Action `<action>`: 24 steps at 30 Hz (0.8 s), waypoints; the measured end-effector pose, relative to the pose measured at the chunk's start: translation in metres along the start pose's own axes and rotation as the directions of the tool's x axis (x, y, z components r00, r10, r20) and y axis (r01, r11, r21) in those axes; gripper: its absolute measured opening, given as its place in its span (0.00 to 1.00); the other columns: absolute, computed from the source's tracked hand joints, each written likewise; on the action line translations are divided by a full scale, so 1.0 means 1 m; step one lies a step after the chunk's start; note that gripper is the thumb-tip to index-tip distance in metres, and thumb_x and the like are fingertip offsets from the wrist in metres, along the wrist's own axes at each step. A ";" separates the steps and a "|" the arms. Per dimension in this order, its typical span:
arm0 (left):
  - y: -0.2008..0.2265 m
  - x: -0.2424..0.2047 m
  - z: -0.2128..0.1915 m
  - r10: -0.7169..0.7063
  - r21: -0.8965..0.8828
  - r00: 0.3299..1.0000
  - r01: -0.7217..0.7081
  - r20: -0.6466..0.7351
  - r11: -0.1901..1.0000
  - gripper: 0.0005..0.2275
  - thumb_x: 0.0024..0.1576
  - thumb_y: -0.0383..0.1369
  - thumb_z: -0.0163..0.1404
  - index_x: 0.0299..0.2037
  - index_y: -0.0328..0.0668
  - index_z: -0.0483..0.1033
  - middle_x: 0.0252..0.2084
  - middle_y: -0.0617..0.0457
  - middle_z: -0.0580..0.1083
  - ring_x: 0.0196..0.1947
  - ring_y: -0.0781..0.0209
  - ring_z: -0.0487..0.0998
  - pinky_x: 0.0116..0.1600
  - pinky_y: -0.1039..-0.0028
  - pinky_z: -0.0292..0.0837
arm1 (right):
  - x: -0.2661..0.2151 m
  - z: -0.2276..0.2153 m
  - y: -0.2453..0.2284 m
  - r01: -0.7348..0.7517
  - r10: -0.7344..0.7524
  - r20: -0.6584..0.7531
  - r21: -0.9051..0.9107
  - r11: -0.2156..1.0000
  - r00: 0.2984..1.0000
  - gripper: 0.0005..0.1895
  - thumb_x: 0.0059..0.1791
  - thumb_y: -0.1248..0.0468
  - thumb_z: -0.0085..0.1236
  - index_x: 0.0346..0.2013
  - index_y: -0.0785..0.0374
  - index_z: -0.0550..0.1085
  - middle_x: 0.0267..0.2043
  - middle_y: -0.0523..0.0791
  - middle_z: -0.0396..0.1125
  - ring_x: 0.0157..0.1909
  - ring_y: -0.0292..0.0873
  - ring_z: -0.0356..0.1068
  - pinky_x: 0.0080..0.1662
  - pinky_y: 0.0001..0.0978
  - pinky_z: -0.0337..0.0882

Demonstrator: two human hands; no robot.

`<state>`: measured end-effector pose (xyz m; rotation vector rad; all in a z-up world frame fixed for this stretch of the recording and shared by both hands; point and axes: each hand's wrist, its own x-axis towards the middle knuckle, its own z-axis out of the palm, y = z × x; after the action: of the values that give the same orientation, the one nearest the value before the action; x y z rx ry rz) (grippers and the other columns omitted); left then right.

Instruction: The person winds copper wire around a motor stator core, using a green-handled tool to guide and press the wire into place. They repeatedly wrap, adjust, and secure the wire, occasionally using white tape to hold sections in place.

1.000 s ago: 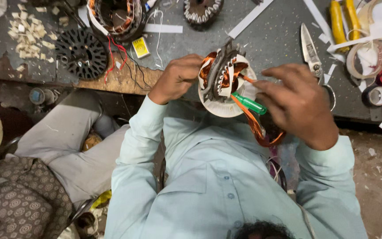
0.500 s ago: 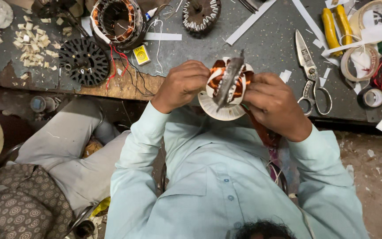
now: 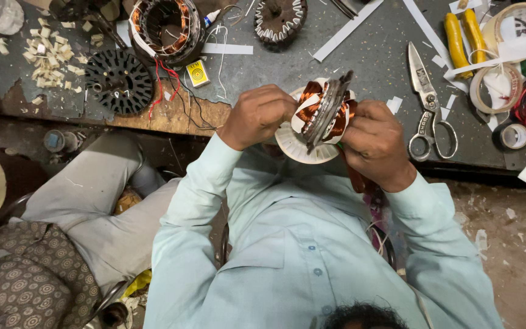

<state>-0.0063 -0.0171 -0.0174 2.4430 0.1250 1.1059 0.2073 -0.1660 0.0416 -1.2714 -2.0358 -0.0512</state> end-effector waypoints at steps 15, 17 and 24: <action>0.028 -0.023 0.005 -0.184 -0.047 0.974 0.180 -0.133 0.983 0.08 0.55 0.24 0.60 0.43 0.36 0.81 0.48 0.45 0.80 0.51 0.51 0.82 0.63 0.59 0.70 | -0.016 -0.006 -0.021 -0.057 0.069 0.102 -0.112 0.992 0.992 0.13 0.40 0.76 0.60 0.39 0.69 0.78 0.45 0.51 0.74 0.53 0.55 0.70 0.56 0.48 0.70; 0.030 -0.026 0.001 -0.201 -0.059 0.975 0.196 -0.091 0.979 0.11 0.58 0.26 0.59 0.50 0.36 0.79 0.50 0.43 0.80 0.51 0.50 0.82 0.65 0.59 0.70 | -0.016 -0.006 -0.021 -0.038 0.053 0.115 -0.132 0.991 0.992 0.12 0.40 0.76 0.60 0.38 0.69 0.78 0.44 0.51 0.74 0.53 0.55 0.70 0.57 0.48 0.70; 0.041 -0.005 -0.018 -0.473 -0.303 0.881 0.444 -0.028 0.843 0.37 0.61 0.44 0.59 0.75 0.44 0.50 0.55 0.48 0.81 0.56 0.54 0.85 0.66 0.68 0.76 | -0.017 -0.010 -0.019 -0.058 0.075 0.144 -0.118 0.991 0.987 0.11 0.42 0.74 0.61 0.40 0.68 0.78 0.44 0.52 0.74 0.54 0.56 0.71 0.58 0.47 0.70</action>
<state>-0.0270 -0.0485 0.0081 1.9514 0.5179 0.9491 0.2023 -0.1928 0.0447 -1.4518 -2.1399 -0.0427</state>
